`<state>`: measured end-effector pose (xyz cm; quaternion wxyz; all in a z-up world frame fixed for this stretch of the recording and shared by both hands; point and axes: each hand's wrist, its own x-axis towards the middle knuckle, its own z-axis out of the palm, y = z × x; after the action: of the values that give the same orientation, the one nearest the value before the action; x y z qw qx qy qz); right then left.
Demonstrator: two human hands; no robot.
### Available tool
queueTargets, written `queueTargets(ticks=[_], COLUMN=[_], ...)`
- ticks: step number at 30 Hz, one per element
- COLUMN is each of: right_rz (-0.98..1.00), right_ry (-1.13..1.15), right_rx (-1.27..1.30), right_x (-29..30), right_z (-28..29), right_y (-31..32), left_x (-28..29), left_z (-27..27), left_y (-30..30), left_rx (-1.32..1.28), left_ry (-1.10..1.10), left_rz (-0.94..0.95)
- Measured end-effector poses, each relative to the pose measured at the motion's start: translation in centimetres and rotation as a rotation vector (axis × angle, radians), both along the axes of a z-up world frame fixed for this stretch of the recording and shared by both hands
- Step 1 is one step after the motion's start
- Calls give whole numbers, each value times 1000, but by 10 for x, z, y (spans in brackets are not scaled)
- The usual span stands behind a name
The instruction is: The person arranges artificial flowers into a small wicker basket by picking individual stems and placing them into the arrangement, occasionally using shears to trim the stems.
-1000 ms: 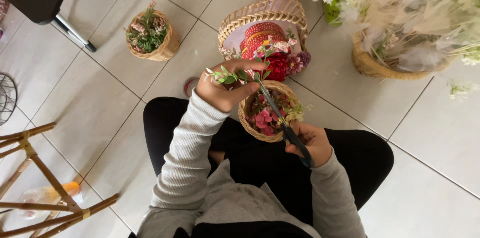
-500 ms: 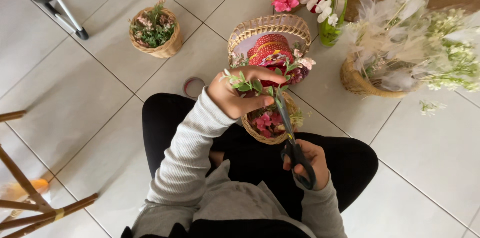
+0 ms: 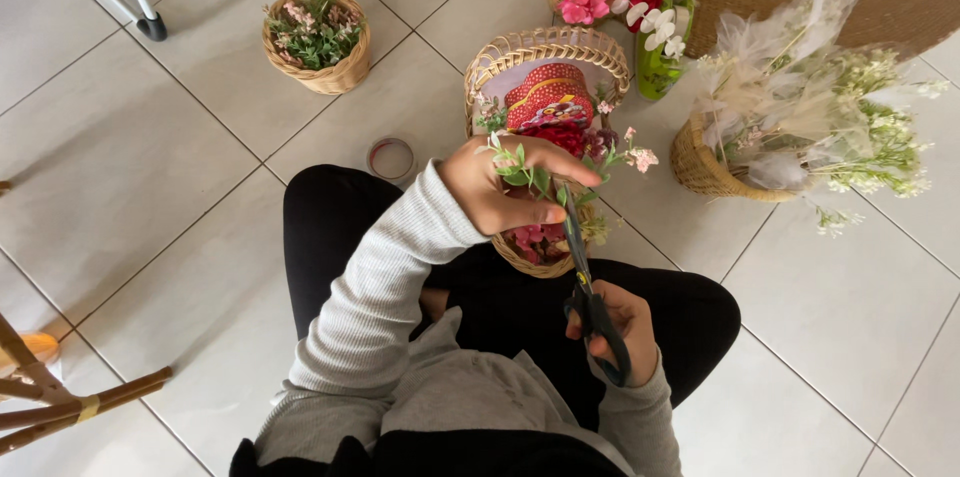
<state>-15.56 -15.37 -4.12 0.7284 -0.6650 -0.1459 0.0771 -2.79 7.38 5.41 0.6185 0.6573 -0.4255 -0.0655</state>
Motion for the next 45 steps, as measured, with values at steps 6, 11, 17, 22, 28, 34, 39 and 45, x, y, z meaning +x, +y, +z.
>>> queueTargets(ticks=[6,11,17,22,28,34,39,45], right_rz=[-64,-56,-70,-79,-154,-112,88,102], right_ry=[-38,-85,-88,-88,3,24,-41,-84], right_rx=[15,-11,-7,-46,6,-13,10,35], right_x=[-9,-12,-19,-25,-31,-32,-22,-20], right_z=[2,2,0,-7,-5,-6,8,6], right_y=[8,10,13,11,17,15,17,18], left_x=[-2,-6,-12,-12,-19,-24,-25,-29], left_z=[-3,-1,0,-6,0,0,-3,-10], left_y=[-1,0,3,3,10,11,1,-10], left_rx=[-28,-40,-23,-36,-5,-58,-312,-309], left_ry=[-20,-33,-33,-55,190,143,227,473], left_rz=[-20,-24,-22,-53,-88,-64,60,20])
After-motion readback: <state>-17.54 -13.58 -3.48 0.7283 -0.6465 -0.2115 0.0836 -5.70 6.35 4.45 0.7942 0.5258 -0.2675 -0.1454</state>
